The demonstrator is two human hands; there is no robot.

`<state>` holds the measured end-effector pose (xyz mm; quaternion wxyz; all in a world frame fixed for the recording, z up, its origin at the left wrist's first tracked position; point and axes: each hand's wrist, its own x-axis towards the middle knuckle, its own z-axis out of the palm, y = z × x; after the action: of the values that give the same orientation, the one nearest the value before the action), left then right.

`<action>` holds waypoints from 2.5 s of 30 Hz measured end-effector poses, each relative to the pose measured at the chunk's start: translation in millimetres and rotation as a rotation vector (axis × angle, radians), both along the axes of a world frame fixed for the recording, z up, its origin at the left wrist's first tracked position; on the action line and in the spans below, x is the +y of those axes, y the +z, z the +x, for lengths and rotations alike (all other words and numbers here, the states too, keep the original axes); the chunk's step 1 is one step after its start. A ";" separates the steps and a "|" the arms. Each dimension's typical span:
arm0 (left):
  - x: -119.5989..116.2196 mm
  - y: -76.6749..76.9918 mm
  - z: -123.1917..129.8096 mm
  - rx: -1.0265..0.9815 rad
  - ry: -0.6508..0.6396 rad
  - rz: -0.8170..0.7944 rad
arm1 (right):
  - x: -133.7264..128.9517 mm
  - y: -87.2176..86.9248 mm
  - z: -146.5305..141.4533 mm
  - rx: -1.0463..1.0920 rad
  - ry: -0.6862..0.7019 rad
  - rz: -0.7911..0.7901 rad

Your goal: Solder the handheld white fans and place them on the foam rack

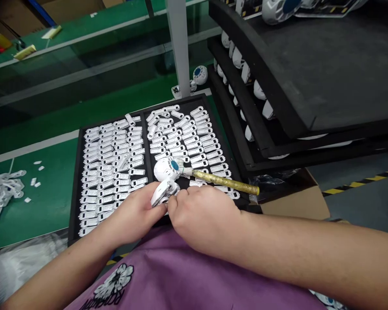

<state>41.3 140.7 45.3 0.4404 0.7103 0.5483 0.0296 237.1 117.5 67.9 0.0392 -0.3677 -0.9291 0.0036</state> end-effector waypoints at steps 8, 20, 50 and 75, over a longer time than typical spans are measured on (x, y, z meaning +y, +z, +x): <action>1.2 1.5 3.7 0.013 -0.032 0.021 | -1.5 -0.1 -2.8 -0.037 -0.028 0.008; 0.0 7.5 3.7 -0.008 -0.034 0.017 | -2.5 6.7 3.0 -0.025 -0.004 -0.017; -1.8 -2.0 -2.0 -0.159 0.025 -0.080 | -6.0 -3.0 -2.4 0.037 -0.064 -0.098; 28.5 -22.2 -31.7 -1.271 0.786 -0.290 | 27.8 -71.5 56.7 0.207 -0.360 0.176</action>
<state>9.6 169.2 23.1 0.7176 0.2441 0.4000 0.5153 293.7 145.3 -3.7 0.1664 -0.5204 -0.8362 -0.0468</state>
